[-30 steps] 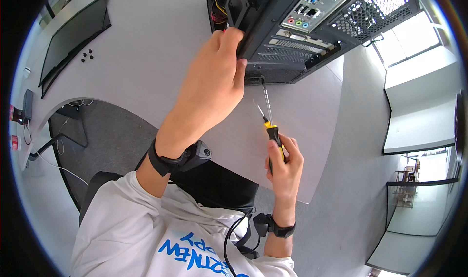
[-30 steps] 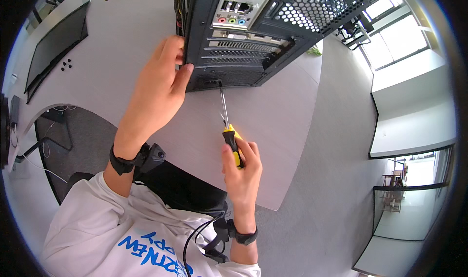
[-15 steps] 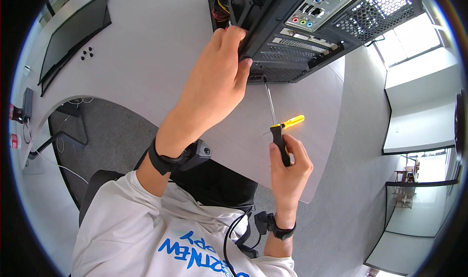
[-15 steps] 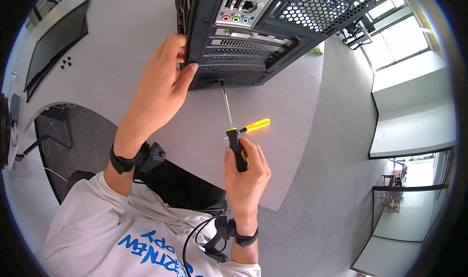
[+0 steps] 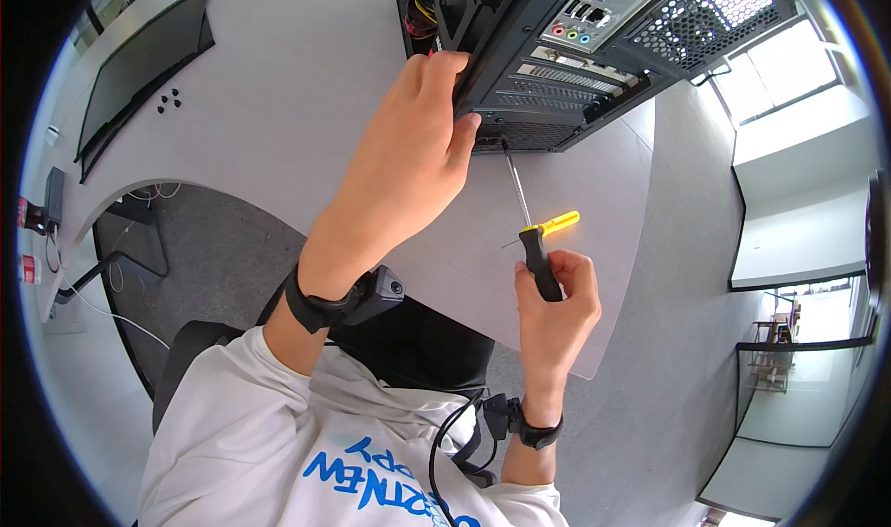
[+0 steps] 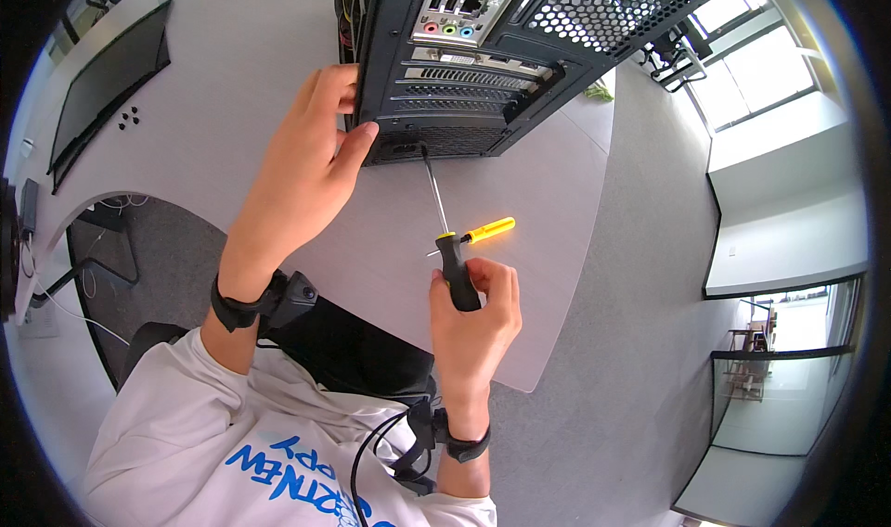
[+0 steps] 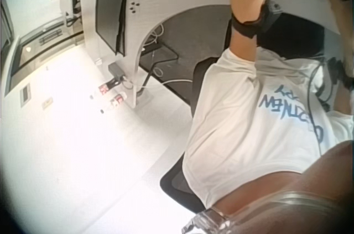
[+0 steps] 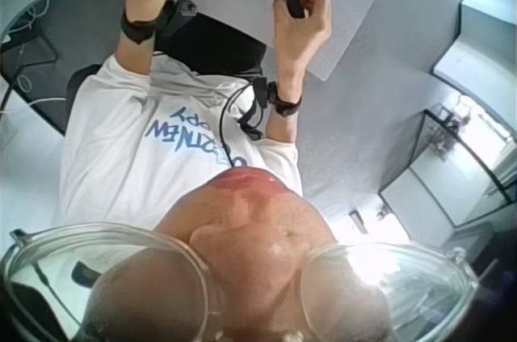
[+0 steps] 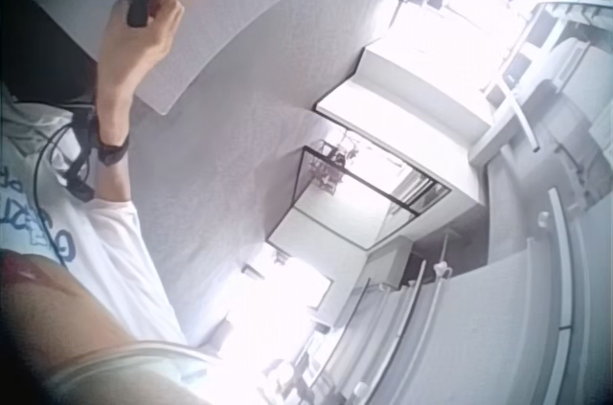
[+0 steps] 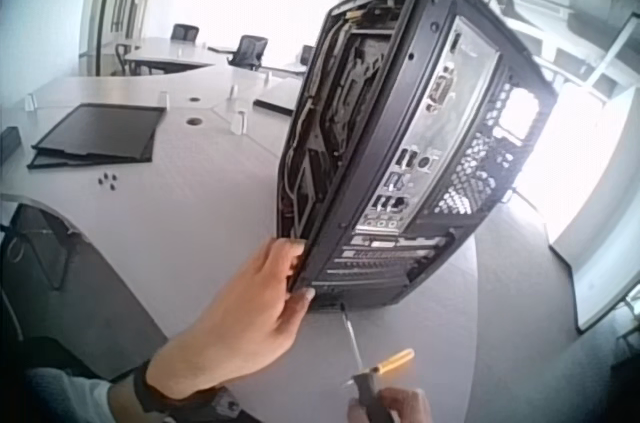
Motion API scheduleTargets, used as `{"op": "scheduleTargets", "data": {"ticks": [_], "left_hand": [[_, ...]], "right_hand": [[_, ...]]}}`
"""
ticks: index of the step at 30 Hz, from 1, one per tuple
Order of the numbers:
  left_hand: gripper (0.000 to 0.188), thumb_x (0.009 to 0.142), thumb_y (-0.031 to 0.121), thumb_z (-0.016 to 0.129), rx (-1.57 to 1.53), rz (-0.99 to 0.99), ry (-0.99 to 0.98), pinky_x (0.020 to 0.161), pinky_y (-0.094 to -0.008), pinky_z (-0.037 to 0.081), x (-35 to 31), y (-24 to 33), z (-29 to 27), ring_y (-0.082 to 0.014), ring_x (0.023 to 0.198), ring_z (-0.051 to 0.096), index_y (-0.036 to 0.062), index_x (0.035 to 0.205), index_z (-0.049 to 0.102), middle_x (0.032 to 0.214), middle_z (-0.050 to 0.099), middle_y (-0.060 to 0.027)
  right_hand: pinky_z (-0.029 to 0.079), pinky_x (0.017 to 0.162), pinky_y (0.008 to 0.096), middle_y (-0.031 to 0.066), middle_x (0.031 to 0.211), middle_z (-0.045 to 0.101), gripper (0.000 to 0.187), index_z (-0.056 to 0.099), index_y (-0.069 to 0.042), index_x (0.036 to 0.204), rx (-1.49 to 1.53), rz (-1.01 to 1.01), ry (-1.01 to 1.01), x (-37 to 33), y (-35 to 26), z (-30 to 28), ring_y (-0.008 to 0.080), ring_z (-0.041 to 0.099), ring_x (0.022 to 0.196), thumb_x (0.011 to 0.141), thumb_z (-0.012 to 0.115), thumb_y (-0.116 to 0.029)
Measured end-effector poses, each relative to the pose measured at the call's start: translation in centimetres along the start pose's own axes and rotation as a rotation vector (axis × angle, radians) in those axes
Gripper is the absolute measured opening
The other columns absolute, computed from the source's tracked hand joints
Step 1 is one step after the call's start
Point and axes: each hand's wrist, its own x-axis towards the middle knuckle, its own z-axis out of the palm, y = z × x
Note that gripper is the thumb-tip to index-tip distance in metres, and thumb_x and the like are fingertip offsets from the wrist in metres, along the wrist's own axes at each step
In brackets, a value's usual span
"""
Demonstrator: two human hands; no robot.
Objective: The person unscrews screws from the back of a computer case using two different screwdrivers and then removes the side panel by hand.
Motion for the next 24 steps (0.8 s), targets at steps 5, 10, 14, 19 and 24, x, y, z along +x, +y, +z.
{"op": "scheduleTargets", "data": {"ticks": [5,10,14,19,24], "left_hand": [[0.037,0.09,-0.002,0.059,-0.014,-0.017,0.006,0.078,-0.0343,0.055,-0.1,0.2,0.1,-0.0309,0.104,0.061,0.001,0.123,0.044,0.113,0.054,-0.0174],[0.038,0.09,-0.002,0.059,-0.007,0.0,-0.008,0.078,-0.0348,0.055,0.0,0.0,-0.1,-0.031,0.104,0.061,0.0009,0.124,0.044,0.113,0.054,-0.0176],[0.038,0.09,-0.002,0.059,-0.007,-0.003,-0.012,0.079,-0.0352,0.055,-0.2,0.0,-0.2,-0.0315,0.105,0.06,0.0009,0.125,0.043,0.115,0.054,-0.0177],[0.04,0.088,-0.001,0.06,-0.053,0.024,0.007,0.082,-0.0396,0.051,-0.2,-0.5,0.1,-0.0367,0.101,0.058,-0.0005,0.125,0.043,0.111,0.053,-0.0202],[0.042,0.087,-0.001,0.061,-0.084,0.079,0.018,0.083,-0.0441,0.048,-0.2,-0.9,0.4,-0.0423,0.097,0.055,-0.0022,0.124,0.042,0.108,0.051,-0.0227]], "right_hand": [[0.047,0.064,0.029,0.01,0.081,0.062,0.017,0.065,0.004,0.094,0.079,0.103,-0.093,-0.1,0.6,-0.2,0.0176,0.059,0.067,0.083,0.072,-0.007],[0.046,0.064,0.0298,0.0108,0.087,0.06,0.018,0.066,0.003,0.101,0.009,-0.004,-0.051,-0.3,-0.1,-0.1,0.0181,0.057,0.069,0.087,0.068,-0.008],[0.047,0.07,0.0332,0.0115,0.093,0.054,0.026,0.059,0.001,0.1,-0.033,-0.033,-0.065,-0.9,0.1,0.4,0.0208,0.055,0.077,0.079,0.073,-0.006],[0.048,0.073,0.0344,0.0112,0.09,0.054,0.033,0.052,0.001,0.092,-0.034,-0.033,-0.04,-1.5,0.8,0.8,0.0213,0.055,0.078,0.072,0.077,-0.003],[0.049,0.071,0.0313,0.0099,0.085,0.061,0.025,0.06,0.003,0.094,-0.036,0.006,0.065,-1.2,0.0,0.5,0.0203,0.059,0.073,0.074,0.074,-0.003]]}}
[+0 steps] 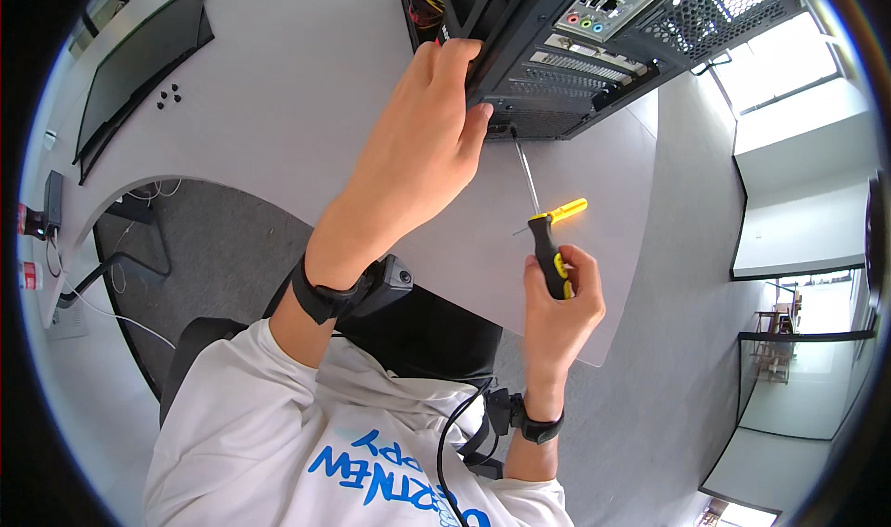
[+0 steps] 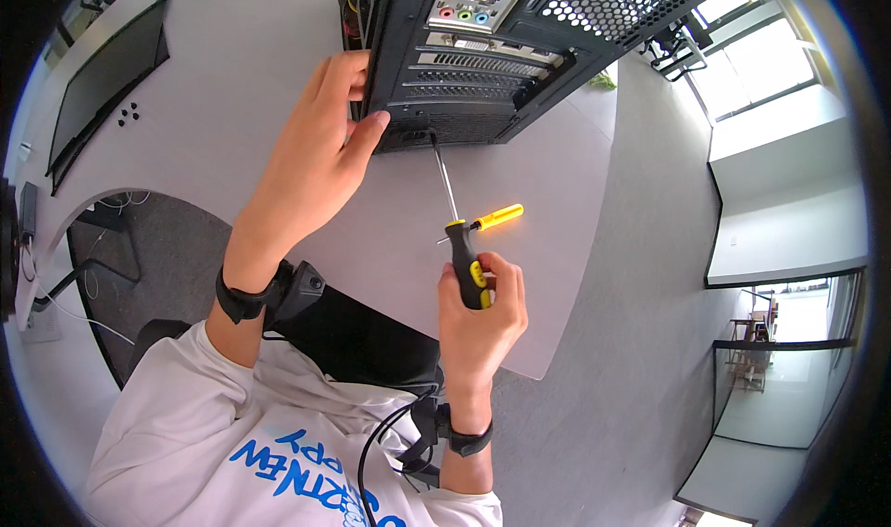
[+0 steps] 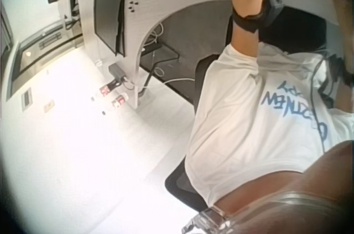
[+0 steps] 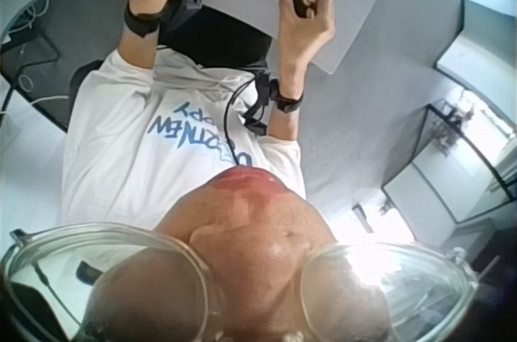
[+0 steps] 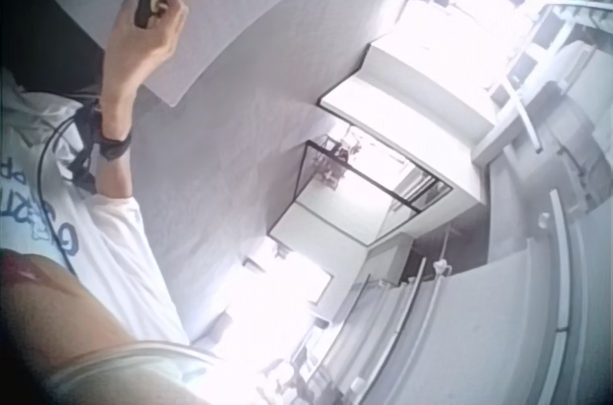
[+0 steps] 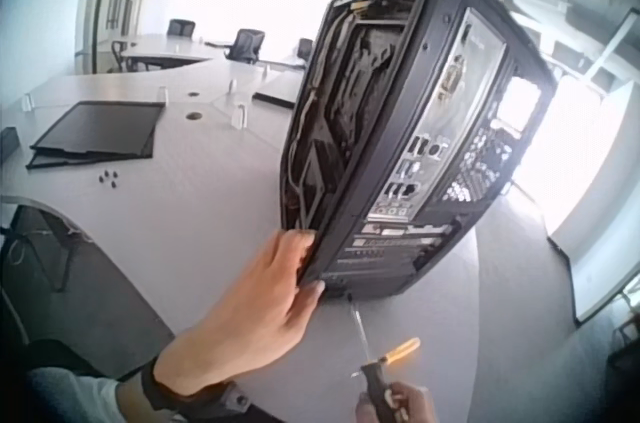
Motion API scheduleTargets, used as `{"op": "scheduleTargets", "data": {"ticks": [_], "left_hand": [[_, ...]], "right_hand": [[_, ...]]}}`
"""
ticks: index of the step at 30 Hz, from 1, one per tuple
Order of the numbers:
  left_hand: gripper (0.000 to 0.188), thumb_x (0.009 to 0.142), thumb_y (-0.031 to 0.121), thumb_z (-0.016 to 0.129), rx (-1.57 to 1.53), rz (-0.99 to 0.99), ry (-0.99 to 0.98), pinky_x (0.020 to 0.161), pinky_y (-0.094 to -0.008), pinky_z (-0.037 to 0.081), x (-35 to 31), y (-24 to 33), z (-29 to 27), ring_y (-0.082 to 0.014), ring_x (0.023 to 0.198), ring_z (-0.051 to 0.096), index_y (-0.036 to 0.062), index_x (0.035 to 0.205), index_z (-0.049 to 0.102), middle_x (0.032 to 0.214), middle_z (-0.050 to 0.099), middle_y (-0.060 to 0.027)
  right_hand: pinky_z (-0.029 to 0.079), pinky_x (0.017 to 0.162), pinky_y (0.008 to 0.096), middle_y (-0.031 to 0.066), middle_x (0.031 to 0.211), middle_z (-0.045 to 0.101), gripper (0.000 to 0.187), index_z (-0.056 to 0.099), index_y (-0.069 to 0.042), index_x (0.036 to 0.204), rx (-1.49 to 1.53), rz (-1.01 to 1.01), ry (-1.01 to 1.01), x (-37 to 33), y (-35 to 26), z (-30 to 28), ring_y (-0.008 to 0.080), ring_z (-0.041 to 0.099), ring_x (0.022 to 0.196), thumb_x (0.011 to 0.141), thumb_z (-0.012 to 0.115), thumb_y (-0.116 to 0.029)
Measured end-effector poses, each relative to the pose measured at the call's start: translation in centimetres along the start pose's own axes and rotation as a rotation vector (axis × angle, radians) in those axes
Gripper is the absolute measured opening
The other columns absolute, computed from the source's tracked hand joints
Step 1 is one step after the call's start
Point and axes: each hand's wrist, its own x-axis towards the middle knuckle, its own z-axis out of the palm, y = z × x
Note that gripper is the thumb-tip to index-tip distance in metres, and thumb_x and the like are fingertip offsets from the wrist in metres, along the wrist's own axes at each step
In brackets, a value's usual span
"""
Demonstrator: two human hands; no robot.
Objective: The person unscrews screws from the back of a computer case using two different screwdrivers and then removes the side panel by hand.
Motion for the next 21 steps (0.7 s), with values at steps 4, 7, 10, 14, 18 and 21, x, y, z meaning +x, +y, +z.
{"op": "scheduleTargets", "data": {"ticks": [4,7,10,14,18,21], "left_hand": [[0.04,0.091,0.0,0.06,0.062,-0.046,-0.011,0.082,-0.0349,0.055,-0.1,0.2,-0.1,-0.03,0.106,0.061,0.0023,0.127,0.042,0.116,0.054,-0.0174],[0.039,0.092,0.002,0.06,0.072,-0.048,-0.013,0.081,-0.0356,0.055,-0.1,0.3,0.0,-0.0305,0.106,0.061,0.0024,0.127,0.043,0.116,0.054,-0.0172],[0.037,0.09,0.005,0.063,0.036,-0.018,0.015,0.077,-0.0398,0.053,0.0,-0.1,0.1,-0.0358,0.097,0.06,0.0005,0.122,0.044,0.11,0.054,-0.0193],[0.032,0.087,0.011,0.069,0.05,-0.029,0.071,0.067,-0.0426,0.05,0.8,0.2,0.2,-0.0405,0.081,0.061,-0.0007,0.108,0.049,0.096,0.058,-0.0206],[0.026,0.091,0.018,0.067,0.124,0.012,0.024,0.073,-0.0374,0.054,1.6,-0.1,0.1,-0.0291,0.08,0.068,-0.0002,0.103,0.052,0.089,0.067,-0.015],[0.026,0.091,0.017,0.068,0.093,-0.018,0.019,0.072,-0.0359,0.055,1.8,-0.2,0.2,-0.0274,0.075,0.068,-0.0002,0.099,0.05,0.086,0.067,-0.0143]], "right_hand": [[0.049,0.065,0.0291,0.0101,0.087,0.063,0.024,0.066,0.001,0.102,-0.046,-0.1,0.053,0.1,0.8,-0.1,0.0181,0.062,0.072,0.079,0.073,-0.005],[0.05,0.06,0.0289,0.0097,0.088,0.063,0.026,0.067,-0.001,0.105,-0.124,-0.226,0.107,-0.3,0.9,0.2,0.0176,0.062,0.068,0.08,0.073,-0.005],[0.05,0.055,0.0288,0.0084,0.085,0.062,0.029,0.066,-0.002,0.108,-0.191,-0.35,0.116,-0.6,1.8,0.6,0.0188,0.061,0.06,0.081,0.073,-0.004],[0.049,0.051,0.0286,0.0073,0.08,0.059,0.032,0.065,-0.002,0.111,-0.254,-0.437,0.075,-0.5,1.6,1.0,0.02,0.059,0.054,0.081,0.072,-0.003],[0.047,0.047,0.0284,0.0073,0.075,0.056,0.032,0.064,-0.002,0.112,-0.235,-0.455,0.031,0.1,1.7,0.5,0.0179,0.056,0.051,0.081,0.072,-0.003],[0.042,0.044,0.0269,0.0073,0.072,0.056,0.028,0.064,0.0,0.112,-0.089,-0.379,-0.031,0.6,2.1,0.4,0.0137,0.054,0.05,0.085,0.069,-0.005]]}}
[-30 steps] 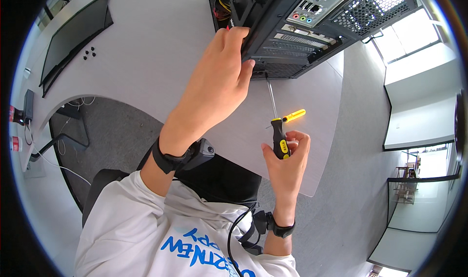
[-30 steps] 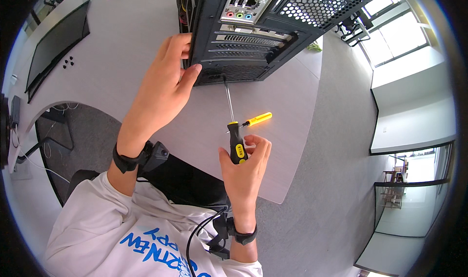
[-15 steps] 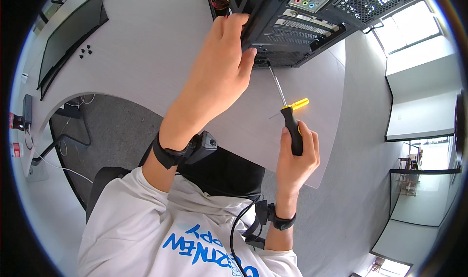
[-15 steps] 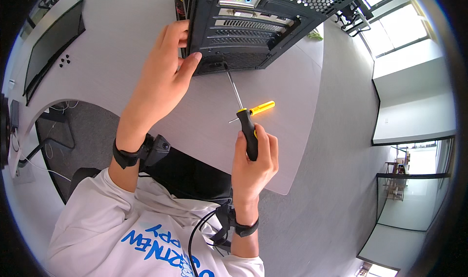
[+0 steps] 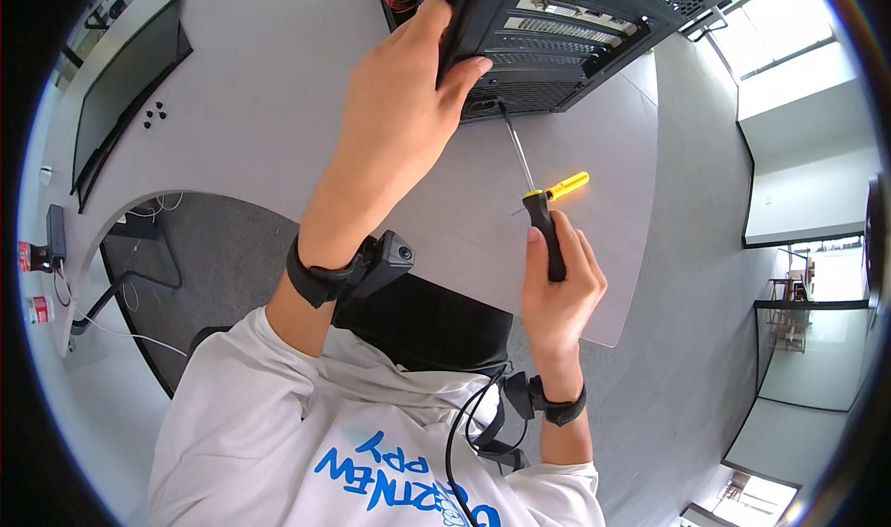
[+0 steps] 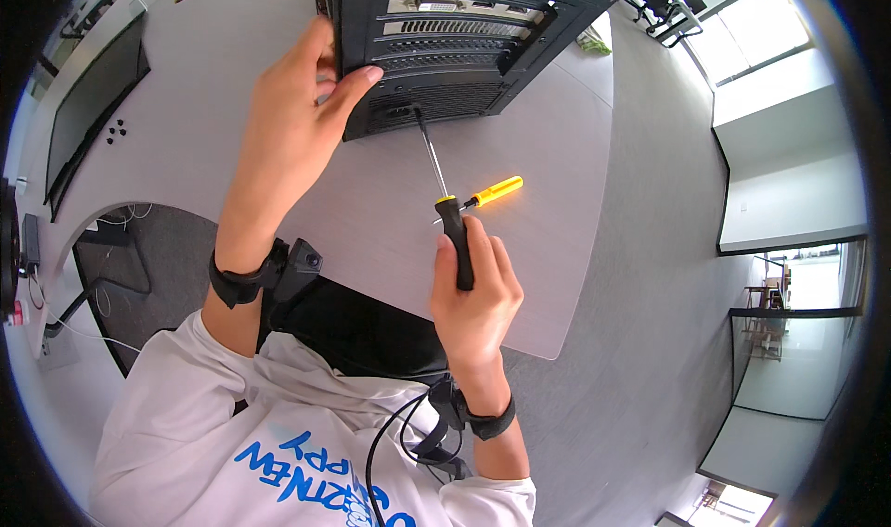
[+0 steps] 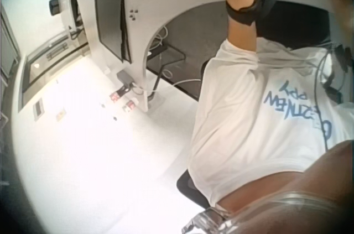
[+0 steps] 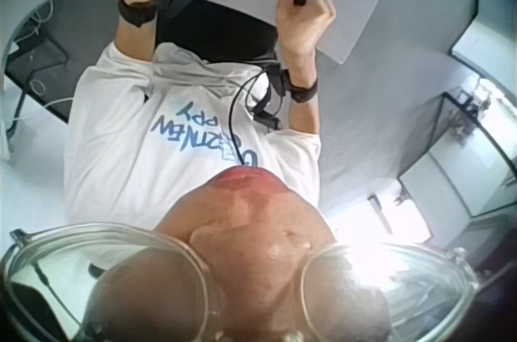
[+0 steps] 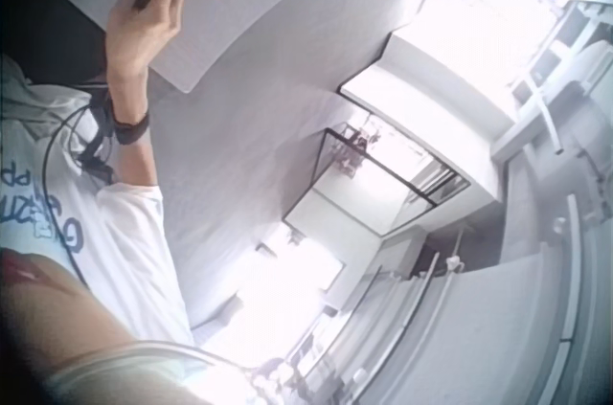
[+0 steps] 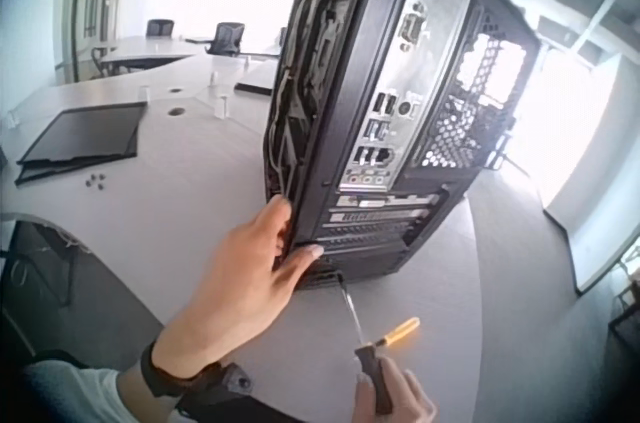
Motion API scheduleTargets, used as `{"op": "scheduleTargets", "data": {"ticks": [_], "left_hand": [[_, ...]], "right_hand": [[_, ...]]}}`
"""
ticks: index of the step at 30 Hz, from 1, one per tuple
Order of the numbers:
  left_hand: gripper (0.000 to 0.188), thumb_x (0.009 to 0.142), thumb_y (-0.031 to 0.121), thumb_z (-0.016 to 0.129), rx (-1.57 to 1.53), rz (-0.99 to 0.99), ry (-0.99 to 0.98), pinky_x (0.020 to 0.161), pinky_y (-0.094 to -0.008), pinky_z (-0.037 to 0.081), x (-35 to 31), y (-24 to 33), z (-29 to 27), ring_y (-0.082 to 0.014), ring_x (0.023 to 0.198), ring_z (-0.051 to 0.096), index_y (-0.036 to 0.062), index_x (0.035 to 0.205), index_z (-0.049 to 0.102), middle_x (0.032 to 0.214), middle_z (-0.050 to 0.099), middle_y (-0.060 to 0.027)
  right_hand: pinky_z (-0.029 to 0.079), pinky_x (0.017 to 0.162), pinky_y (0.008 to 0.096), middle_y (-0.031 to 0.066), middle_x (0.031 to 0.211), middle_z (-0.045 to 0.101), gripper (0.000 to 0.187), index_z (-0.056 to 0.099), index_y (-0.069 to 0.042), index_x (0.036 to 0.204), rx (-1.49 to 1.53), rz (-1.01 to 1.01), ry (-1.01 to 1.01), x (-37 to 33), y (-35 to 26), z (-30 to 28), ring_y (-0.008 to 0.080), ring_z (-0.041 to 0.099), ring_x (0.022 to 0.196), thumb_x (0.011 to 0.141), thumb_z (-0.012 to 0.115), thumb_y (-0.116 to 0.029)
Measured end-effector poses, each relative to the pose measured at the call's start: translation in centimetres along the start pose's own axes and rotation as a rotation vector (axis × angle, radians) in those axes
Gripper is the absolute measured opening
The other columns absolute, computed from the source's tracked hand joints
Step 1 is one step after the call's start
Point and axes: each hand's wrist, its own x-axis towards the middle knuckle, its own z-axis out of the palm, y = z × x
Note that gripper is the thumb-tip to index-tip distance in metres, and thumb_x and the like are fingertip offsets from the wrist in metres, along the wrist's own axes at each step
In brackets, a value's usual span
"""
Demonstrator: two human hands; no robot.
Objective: The person unscrews screws from the back of a computer case using two different screwdrivers and then removes the side panel by hand.
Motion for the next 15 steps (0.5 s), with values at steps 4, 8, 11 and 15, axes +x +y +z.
{"op": "scheduleTargets", "data": {"ticks": [4,8,11,15], "left_hand": [[0.026,0.091,0.016,0.068,0.011,-0.015,-0.005,0.073,-0.035,0.056,-0.1,-0.1,0.1,-0.0276,0.074,0.068,0.0007,0.101,0.05,0.086,0.067,-0.015],[0.026,0.091,0.016,0.067,0.028,-0.021,-0.01,0.073,-0.0349,0.056,-0.2,0.1,0.2,-0.0281,0.076,0.069,0.0011,0.104,0.05,0.086,0.067,-0.0146],[0.026,0.091,0.016,0.067,0.02,-0.018,0.0,0.073,-0.0349,0.056,-0.1,0.2,0.2,-0.0284,0.077,0.069,0.0012,0.105,0.05,0.087,0.067,-0.0148],[0.026,0.091,0.015,0.067,0.023,-0.017,0.021,0.072,-0.0348,0.056,-0.3,0.0,0.2,-0.0285,0.076,0.069,0.0008,0.105,0.049,0.087,0.067,-0.0155]], "right_hand": [[0.03,0.04,0.0224,0.0059,0.068,0.057,0.025,0.063,0.004,0.107,0.729,0.715,-0.204,1.2,-0.5,-1.6,0.0084,0.048,0.048,0.095,0.059,-0.018],[0.025,0.039,0.0208,0.0068,0.07,0.057,0.038,0.06,0.004,0.107,1.074,0.908,-0.335,1.9,0.1,-2.4,0.0069,0.04,0.043,0.099,0.05,-0.032],[0.025,0.038,0.0192,0.0075,0.071,0.057,0.041,0.058,0.005,0.11,1.39,1.102,-0.368,1.6,1.3,-2.2,0.0068,0.038,0.042,0.099,0.049,-0.033],[0.025,0.037,0.0184,0.0077,0.075,0.057,0.046,0.056,0.007,0.115,1.6,1.158,-0.41,1.3,1.5,-2.0,0.0067,0.039,0.043,0.101,0.046,-0.035]]}}
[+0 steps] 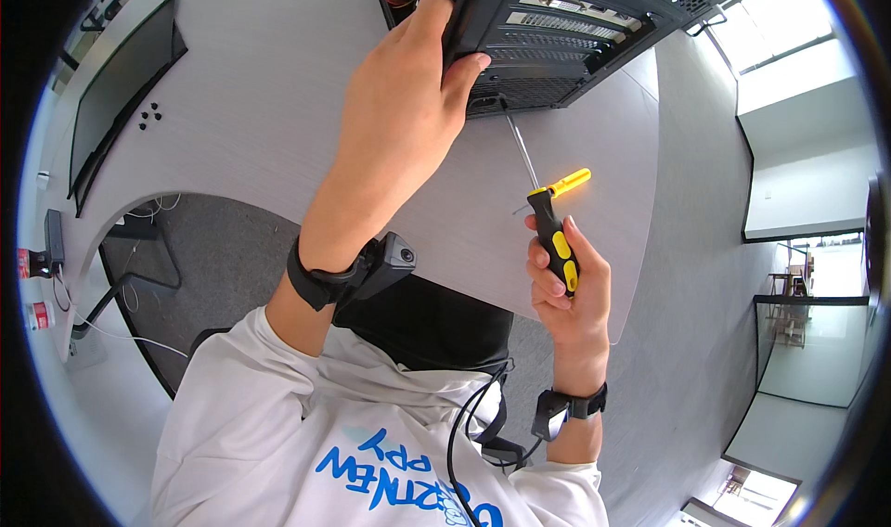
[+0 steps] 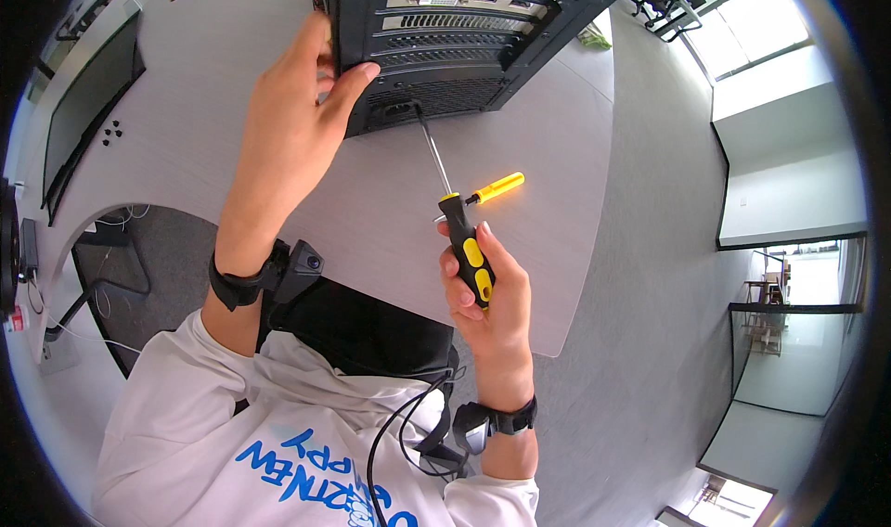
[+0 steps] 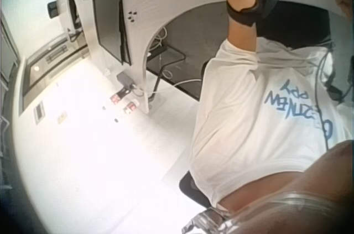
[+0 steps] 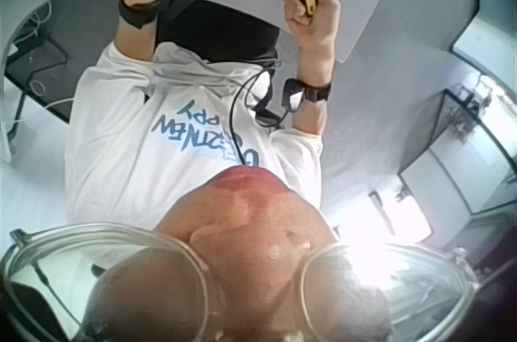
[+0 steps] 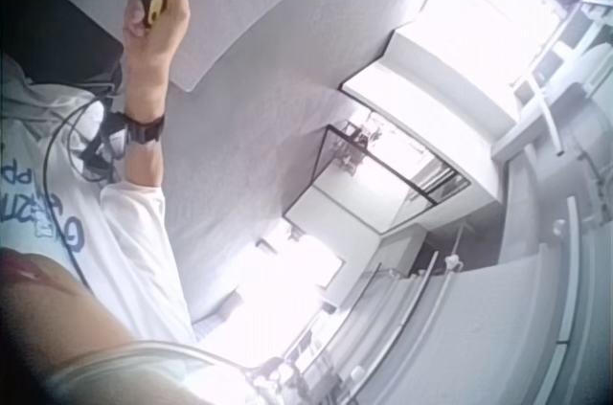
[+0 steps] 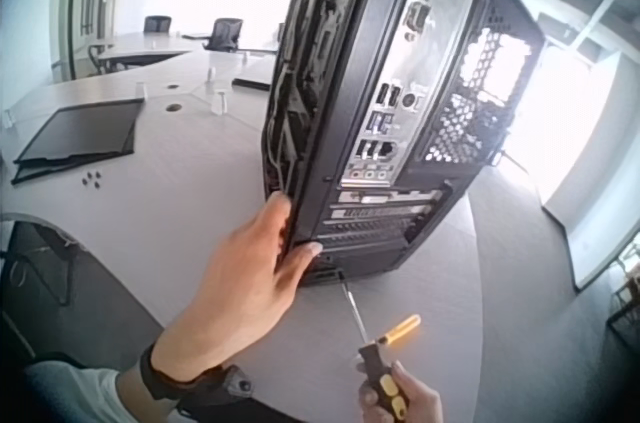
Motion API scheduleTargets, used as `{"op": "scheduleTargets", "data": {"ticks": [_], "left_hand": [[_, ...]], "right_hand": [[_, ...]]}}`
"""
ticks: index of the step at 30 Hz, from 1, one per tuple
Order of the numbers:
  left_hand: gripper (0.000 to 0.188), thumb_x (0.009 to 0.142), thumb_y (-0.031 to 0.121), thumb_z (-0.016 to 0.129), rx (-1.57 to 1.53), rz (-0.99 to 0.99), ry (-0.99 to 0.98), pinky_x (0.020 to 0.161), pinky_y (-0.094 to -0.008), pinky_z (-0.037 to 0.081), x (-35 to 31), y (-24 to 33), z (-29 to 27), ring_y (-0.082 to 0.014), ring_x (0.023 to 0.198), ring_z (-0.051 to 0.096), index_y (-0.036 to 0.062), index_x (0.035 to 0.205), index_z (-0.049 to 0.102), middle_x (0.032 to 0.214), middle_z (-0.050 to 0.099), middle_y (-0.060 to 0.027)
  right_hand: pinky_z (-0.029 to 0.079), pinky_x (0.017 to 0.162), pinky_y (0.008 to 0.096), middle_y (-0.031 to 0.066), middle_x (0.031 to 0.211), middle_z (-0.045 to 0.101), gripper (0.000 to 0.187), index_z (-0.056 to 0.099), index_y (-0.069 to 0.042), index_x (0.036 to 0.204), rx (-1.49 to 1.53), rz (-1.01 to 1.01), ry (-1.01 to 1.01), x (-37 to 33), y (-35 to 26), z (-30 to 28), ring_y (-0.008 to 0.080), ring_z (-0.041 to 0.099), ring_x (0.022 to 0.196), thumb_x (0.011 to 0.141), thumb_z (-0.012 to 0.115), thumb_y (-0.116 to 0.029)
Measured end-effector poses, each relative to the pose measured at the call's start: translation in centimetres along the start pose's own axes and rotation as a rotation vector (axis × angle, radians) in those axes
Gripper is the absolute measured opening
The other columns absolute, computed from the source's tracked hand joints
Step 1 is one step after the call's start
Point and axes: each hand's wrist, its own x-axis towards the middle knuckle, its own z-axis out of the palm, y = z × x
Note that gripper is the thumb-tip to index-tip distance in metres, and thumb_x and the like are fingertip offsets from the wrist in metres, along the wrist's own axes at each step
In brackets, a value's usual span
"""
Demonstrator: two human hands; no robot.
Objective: The person unscrews screws from the back of a computer case using two different screwdrivers and then removes the side panel by hand.
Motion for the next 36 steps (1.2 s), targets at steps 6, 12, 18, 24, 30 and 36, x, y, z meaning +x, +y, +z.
{"op": "scheduleTargets", "data": {"ticks": [6,12,18,24,30,36], "left_hand": [[0.026,0.092,0.015,0.066,-0.009,-0.014,-0.079,0.071,-0.0346,0.055,0.2,-0.1,-0.7,-0.0294,0.079,0.069,0.0008,0.103,0.048,0.087,0.066,-0.0154],[0.025,0.092,0.014,0.066,-0.028,0.019,-0.063,0.069,-0.0342,0.055,0.0,-0.4,-0.3,-0.0284,0.078,0.069,0.0006,0.102,0.047,0.088,0.066,-0.0151],[0.022,0.091,0.01,0.064,-0.052,-0.014,-0.043,0.062,-0.0327,0.052,-0.1,0.1,-0.1,-0.0253,0.079,0.066,0.0005,0.103,0.048,0.089,0.066,-0.0143],[0.035,0.082,-0.002,0.064,-0.137,-0.059,-0.045,0.074,-0.0457,0.046,-0.4,0.2,0.3,-0.0383,0.089,0.056,-0.0013,0.112,0.046,0.093,0.058,-0.0195],[0.026,0.088,-0.003,0.059,-0.044,0.016,-0.01,0.071,-0.0366,0.051,-0.7,-0.2,0.4,-0.0294,0.086,0.066,0.0025,0.11,0.047,0.095,0.065,-0.0156],[0.038,0.08,-0.008,0.059,-0.123,-0.016,-0.058,0.076,-0.0456,0.046,-0.5,-0.3,0.4,-0.0378,0.089,0.056,-0.0016,0.115,0.044,0.093,0.056,-0.0202]], "right_hand": [[0.034,0.04,0.0205,0.0089,0.083,0.06,0.026,0.052,0.002,0.108,-0.666,-0.367,0.139,-0.4,0.2,1.9,0.009,0.05,0.048,0.09,0.062,-0.015],[0.051,0.055,0.032,0.0115,0.085,0.063,0.028,0.055,-0.001,0.104,-1.7,-1.113,0.451,1.0,3.1,2.1,0.0224,0.064,0.064,0.08,0.07,0.0],[0.051,0.054,0.0322,0.0108,0.08,0.061,0.03,0.059,-0.001,0.111,-1.924,-1.166,0.511,0.4,3.4,3.4,0.0261,0.059,0.058,0.082,0.07,-0.003],[0.046,0.051,0.0298,0.0109,0.077,0.062,0.027,0.061,0.006,0.109,-1.648,-0.962,0.401,0.3,2.2,2.6,0.0176,0.057,0.055,0.085,0.069,-0.005],[0.038,0.047,0.0233,0.0072,0.077,0.063,0.026,0.064,0.008,0.108,-0.873,-0.399,0.301,0.2,0.7,3.0,0.0112,0.052,0.056,0.092,0.062,-0.012],[0.031,0.044,0.0215,0.0111,0.082,0.059,0.033,0.06,0.008,0.111,-0.359,-0.116,0.097,0.6,-0.8,1.9,0.0112,0.05,0.06,0.097,0.054,-0.021]]}}
